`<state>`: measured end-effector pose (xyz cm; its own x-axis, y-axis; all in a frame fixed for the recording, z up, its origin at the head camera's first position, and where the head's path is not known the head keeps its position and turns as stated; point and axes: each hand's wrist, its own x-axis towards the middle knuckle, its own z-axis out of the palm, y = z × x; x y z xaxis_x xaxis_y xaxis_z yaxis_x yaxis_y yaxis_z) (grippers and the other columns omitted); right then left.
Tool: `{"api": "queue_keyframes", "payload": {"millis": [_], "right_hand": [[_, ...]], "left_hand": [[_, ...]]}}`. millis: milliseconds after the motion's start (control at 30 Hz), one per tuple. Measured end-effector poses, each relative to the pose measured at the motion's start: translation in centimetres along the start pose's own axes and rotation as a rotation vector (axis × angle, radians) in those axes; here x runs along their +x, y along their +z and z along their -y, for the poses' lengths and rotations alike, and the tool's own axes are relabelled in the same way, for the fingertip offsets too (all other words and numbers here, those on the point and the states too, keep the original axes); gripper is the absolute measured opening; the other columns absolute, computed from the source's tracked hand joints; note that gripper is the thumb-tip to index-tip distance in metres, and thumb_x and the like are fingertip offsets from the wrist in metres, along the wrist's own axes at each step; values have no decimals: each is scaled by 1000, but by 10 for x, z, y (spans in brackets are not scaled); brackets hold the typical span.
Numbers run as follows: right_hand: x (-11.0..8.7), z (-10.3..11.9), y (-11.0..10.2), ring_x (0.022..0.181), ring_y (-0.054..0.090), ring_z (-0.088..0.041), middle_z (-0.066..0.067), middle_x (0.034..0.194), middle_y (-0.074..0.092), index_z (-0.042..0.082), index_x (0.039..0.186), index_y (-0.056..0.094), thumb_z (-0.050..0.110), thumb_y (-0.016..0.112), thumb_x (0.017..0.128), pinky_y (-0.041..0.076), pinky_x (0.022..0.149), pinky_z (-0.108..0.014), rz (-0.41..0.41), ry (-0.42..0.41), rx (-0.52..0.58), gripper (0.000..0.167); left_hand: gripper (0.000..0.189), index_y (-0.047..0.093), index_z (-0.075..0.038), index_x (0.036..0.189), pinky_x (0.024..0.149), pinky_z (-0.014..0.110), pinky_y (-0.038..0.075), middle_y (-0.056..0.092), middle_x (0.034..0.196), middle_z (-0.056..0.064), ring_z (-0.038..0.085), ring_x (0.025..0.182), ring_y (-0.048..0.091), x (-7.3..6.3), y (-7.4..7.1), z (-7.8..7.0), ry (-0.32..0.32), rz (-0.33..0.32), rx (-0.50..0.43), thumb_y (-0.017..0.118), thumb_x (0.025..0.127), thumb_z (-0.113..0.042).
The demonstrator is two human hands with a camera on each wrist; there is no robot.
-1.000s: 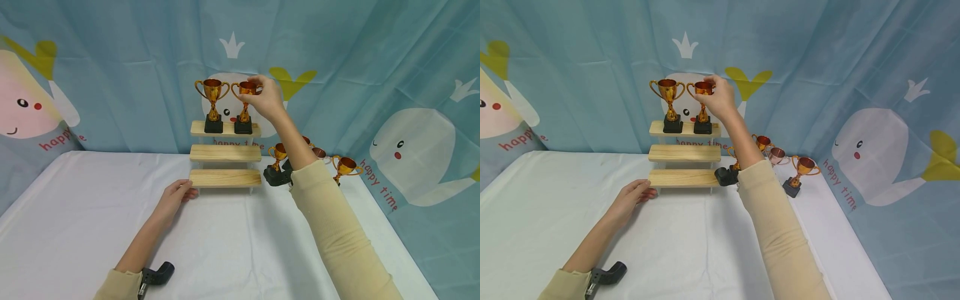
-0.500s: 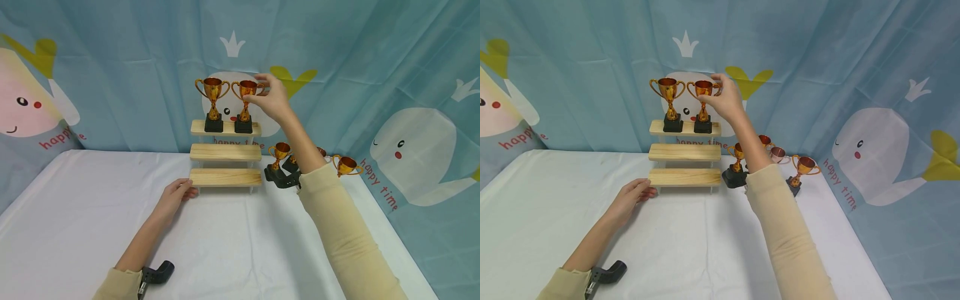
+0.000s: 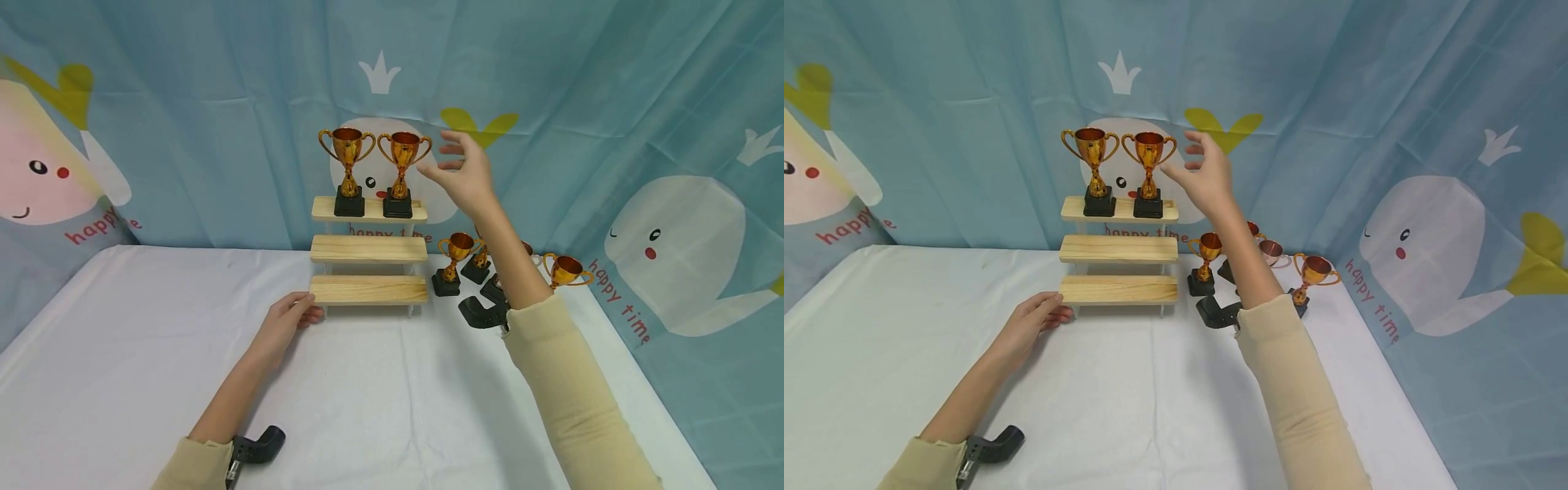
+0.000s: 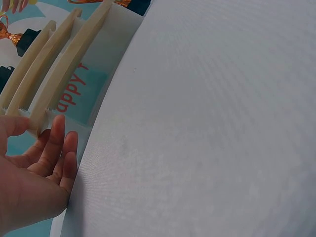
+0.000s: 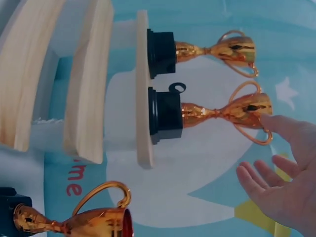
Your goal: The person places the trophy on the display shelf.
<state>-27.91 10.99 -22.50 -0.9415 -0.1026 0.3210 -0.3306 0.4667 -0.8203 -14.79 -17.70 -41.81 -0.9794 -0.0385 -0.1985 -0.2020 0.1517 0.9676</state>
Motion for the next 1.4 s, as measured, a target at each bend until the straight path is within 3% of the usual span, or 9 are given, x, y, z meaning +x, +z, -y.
{"api": "queue_keyframes", "payload": {"millis": [467, 933, 1233, 1400], "right_hand": [[-26, -25, -8, 130, 60, -41, -23, 147, 56, 2, 155, 47, 17, 74, 101, 52, 108, -49, 15, -30, -19, 63], [-53, -56, -14, 135, 55, -44, -24, 150, 55, 2, 155, 47, 20, 71, 104, 49, 110, -54, 60, 35, -65, 60], [-64, -78, -14, 140, 51, -44, -25, 152, 53, 0, 154, 48, 19, 71, 103, 40, 118, -55, 63, 39, -76, 59], [-70, -86, -11, 141, 49, -47, -26, 153, 52, 0, 154, 48, 19, 72, 103, 42, 117, -55, 58, 46, -80, 59]], "left_hand": [[42, 52, 7, 141, 86, 18, 49, 72, 100, -3, 3, 92, 63, 0, -1, 2, 5, 7, -15, 49, 114, -25], [43, 51, 7, 142, 87, 19, 49, 72, 105, 3, 4, 94, 62, 0, 1, 1, -1, -1, -6, 48, 114, -26], [44, 51, 8, 143, 87, 21, 49, 73, 107, 4, 6, 94, 62, 2, 0, 1, -2, 5, 0, 48, 114, -26], [43, 51, 8, 142, 87, 20, 49, 73, 106, 4, 5, 93, 62, 1, 0, 1, -1, 3, -2, 48, 114, -25]]}}
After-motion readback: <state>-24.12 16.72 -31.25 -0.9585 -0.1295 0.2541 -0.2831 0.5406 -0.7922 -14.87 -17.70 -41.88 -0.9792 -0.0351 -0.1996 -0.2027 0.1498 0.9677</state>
